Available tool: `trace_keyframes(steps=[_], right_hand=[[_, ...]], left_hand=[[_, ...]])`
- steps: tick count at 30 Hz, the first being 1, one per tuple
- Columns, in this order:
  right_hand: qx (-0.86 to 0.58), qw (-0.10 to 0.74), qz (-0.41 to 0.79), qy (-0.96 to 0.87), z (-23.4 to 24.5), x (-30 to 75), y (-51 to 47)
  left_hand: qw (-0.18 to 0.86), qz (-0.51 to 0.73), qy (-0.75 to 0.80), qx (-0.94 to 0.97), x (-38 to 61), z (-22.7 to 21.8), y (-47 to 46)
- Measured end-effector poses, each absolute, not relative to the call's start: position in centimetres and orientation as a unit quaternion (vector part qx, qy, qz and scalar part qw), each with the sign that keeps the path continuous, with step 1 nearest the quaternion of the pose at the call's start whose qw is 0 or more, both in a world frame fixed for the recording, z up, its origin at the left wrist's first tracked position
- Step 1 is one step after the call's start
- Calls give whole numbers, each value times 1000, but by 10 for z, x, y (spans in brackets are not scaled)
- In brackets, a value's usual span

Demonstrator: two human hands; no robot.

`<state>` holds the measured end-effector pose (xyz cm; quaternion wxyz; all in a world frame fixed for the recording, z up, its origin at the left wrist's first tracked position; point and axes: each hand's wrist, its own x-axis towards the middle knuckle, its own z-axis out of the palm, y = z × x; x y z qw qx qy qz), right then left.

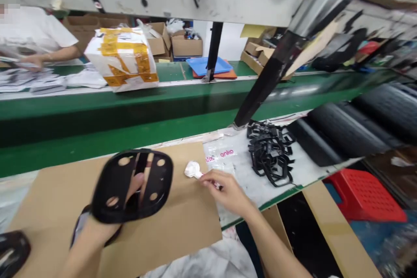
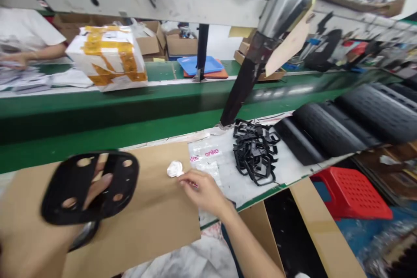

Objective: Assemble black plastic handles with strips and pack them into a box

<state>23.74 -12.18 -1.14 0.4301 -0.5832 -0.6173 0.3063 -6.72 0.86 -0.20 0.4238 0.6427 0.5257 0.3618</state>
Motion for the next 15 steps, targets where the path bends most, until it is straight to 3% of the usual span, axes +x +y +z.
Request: trace_keyframes(steps=[3, 7, 10, 15], right_hand=[[-679, 395, 106, -610, 14, 303, -129], [-807, 183, -88, -554, 23, 372, -137], [-838, 130, -63, -526, 16, 386, -133], [-835, 185, 31, -517, 15, 381, -106]], left_hand=[[547, 405, 489, 546, 3, -16, 25], [655, 373, 447, 481, 47, -24, 41], [663, 396, 448, 449, 48, -37, 51], [664, 394, 436, 462, 37, -56, 54]])
